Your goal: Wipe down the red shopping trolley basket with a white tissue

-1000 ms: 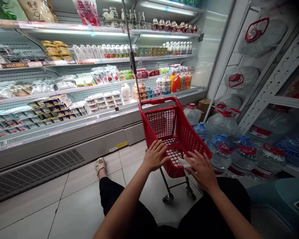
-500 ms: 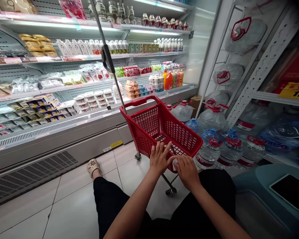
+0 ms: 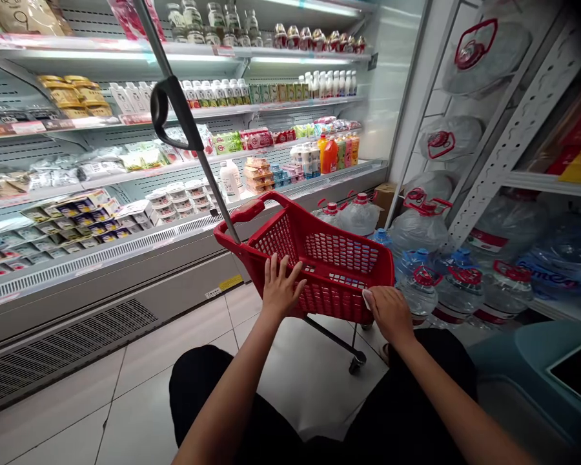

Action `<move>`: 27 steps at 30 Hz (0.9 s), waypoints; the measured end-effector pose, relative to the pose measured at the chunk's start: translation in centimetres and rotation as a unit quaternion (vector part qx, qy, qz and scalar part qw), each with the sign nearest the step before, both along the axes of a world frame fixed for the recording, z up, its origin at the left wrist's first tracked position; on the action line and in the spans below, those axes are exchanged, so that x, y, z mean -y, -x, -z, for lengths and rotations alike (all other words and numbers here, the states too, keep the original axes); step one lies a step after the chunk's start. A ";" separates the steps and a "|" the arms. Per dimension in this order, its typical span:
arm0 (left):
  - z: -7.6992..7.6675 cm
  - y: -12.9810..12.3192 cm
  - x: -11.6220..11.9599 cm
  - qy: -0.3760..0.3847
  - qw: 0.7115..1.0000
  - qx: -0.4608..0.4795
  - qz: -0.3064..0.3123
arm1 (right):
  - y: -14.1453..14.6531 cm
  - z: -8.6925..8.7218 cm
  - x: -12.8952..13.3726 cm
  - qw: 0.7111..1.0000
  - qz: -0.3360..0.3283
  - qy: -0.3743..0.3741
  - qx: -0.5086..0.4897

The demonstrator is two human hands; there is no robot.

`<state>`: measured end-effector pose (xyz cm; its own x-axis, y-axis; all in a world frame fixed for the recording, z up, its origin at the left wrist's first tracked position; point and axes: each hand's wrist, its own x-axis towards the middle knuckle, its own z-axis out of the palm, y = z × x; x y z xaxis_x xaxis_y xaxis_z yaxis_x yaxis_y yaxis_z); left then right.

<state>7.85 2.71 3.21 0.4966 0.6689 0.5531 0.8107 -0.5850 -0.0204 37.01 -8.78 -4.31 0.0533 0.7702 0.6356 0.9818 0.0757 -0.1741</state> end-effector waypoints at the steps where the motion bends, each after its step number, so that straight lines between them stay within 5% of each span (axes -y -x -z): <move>1: 0.2 -0.3 0.4 -0.002 1.000 0.003 -0.002 | 0.5 -0.2 -0.4 1.000 0.016 0.001 0.010; 5: 0.5 -1.3 1.6 0.000 1.000 0.011 0.001 | 4.0 -1.7 -3.0 0.999 0.026 -0.007 0.037; 10: 0.9 -1.8 1.8 0.003 1.000 0.008 0.002 | 10.1 -3.3 -6.8 0.999 -0.034 0.002 0.035; 13: 0.9 -1.4 1.7 -0.001 1.000 -0.008 0.011 | 11.3 -3.6 -7.7 0.997 -0.065 0.002 0.041; 18: 0.4 0.1 1.2 -0.023 0.997 -0.055 0.041 | 5.7 -2.0 -5.9 0.995 -0.084 0.001 0.060; 23: 0.4 -0.3 0.7 -0.058 0.995 -0.072 0.029 | -2.7 1.2 -3.2 0.999 0.041 -0.011 0.030; 27: 0.6 -1.9 0.5 -0.056 0.997 -0.050 0.007 | -3.4 1.6 -3.9 0.997 0.065 -0.030 -0.004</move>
<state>9.78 2.23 2.62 0.5622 0.5975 0.5717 0.7927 -0.5863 -0.1668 40.44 -4.87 -5.96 0.1564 0.7165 0.6798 0.9825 -0.0425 -0.1813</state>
